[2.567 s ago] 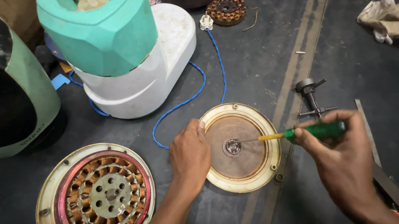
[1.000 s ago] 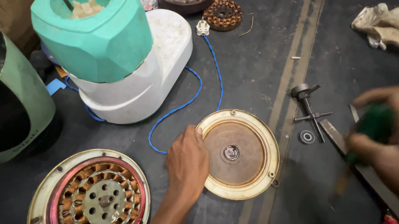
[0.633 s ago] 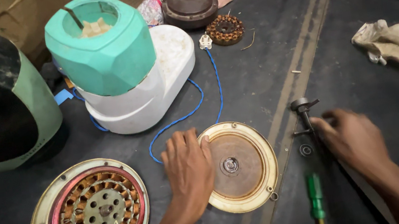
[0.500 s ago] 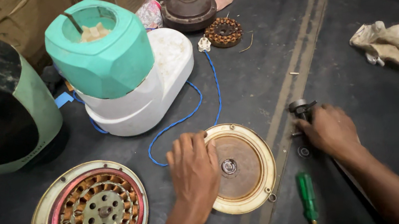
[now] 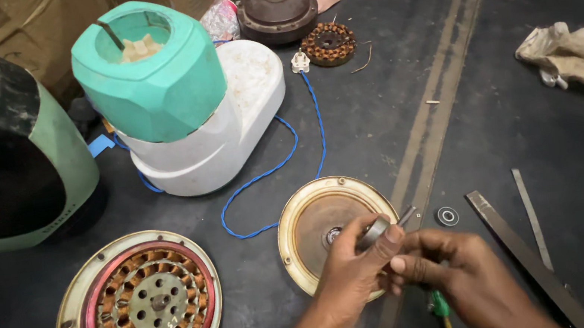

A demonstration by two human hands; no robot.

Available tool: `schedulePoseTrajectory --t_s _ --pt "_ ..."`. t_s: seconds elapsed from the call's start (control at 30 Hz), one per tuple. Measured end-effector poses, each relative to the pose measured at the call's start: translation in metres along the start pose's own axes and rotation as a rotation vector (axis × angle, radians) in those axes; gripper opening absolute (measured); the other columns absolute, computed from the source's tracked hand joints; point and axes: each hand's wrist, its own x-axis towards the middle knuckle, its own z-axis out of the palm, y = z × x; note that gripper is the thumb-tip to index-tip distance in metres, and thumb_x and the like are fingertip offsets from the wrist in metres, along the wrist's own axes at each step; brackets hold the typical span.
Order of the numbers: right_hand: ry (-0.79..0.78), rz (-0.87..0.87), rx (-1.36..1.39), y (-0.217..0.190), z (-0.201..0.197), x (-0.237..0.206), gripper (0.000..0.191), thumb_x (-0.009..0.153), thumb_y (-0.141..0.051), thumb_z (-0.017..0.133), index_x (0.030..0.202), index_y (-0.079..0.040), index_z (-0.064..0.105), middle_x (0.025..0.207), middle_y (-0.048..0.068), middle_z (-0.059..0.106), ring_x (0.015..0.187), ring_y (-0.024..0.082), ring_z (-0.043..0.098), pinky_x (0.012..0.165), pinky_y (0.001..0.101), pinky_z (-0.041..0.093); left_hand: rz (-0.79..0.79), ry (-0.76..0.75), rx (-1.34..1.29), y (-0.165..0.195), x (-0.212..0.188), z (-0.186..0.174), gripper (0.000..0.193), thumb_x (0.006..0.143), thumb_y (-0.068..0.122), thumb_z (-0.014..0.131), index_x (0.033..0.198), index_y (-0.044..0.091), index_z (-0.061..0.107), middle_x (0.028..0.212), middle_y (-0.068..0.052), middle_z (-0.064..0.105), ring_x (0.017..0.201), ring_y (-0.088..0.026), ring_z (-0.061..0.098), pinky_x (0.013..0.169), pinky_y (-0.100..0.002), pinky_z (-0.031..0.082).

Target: The person sits on the workshop floor assembling a mixer grinder motor. They fit the rotor shaft with its bearing into the round base plate, tap and press the shaft assembly into place by hand, use a file and pliers on the parts, and set the assembled base plate aside with the other motor components.

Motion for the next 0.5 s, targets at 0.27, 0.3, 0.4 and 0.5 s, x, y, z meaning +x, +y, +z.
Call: schedulePoseTrajectory --t_s 0.27,0.3,0.4,0.5 --pt "0.130 -0.089 0.506 0.033 0.008 0.009 0.036 0.089 -0.012 0.064 0.120 0.004 0.072 0.103 0.011 0.078 0.093 0.020 0.071 0.084 0.0333 0.054 0.034 -0.075 -0.062 -0.028 -0.001 0.014 0.047 0.087 0.044 0.071 0.122 0.012 0.063 0.108 0.001 0.066 0.101 -0.009 0.061 0.085 -0.028 0.048" --pt "0.140 -0.122 0.511 0.032 0.008 0.007 0.038 0.086 -0.011 0.064 0.121 0.002 0.071 0.106 0.011 0.078 0.097 0.019 0.073 0.087 0.0325 0.055 0.129 -0.085 -0.044 -0.030 0.000 0.014 0.043 0.090 0.040 0.072 0.121 0.010 0.064 0.107 0.001 0.066 0.101 -0.008 0.061 0.088 -0.028 0.049" --pt "0.308 -0.752 -0.561 0.018 0.002 -0.012 0.036 0.086 -0.014 0.072 0.121 -0.005 0.072 0.119 0.011 0.077 0.110 0.024 0.072 0.090 0.0313 0.053 0.296 -0.111 -0.074 -0.035 0.002 0.014 0.032 0.099 0.033 0.067 0.115 0.005 0.066 0.099 -0.002 0.068 0.092 -0.010 0.063 0.084 -0.027 0.050" --pt "0.746 -0.703 -0.763 -0.002 0.007 -0.034 0.025 0.090 -0.017 0.069 0.113 -0.019 0.076 0.107 0.003 0.076 0.098 0.020 0.073 0.086 0.0303 0.056 0.284 -0.079 -0.032 -0.032 0.001 0.011 0.029 0.106 0.030 0.062 0.104 0.001 0.063 0.085 -0.004 0.067 0.075 -0.011 0.062 0.069 -0.027 0.050"
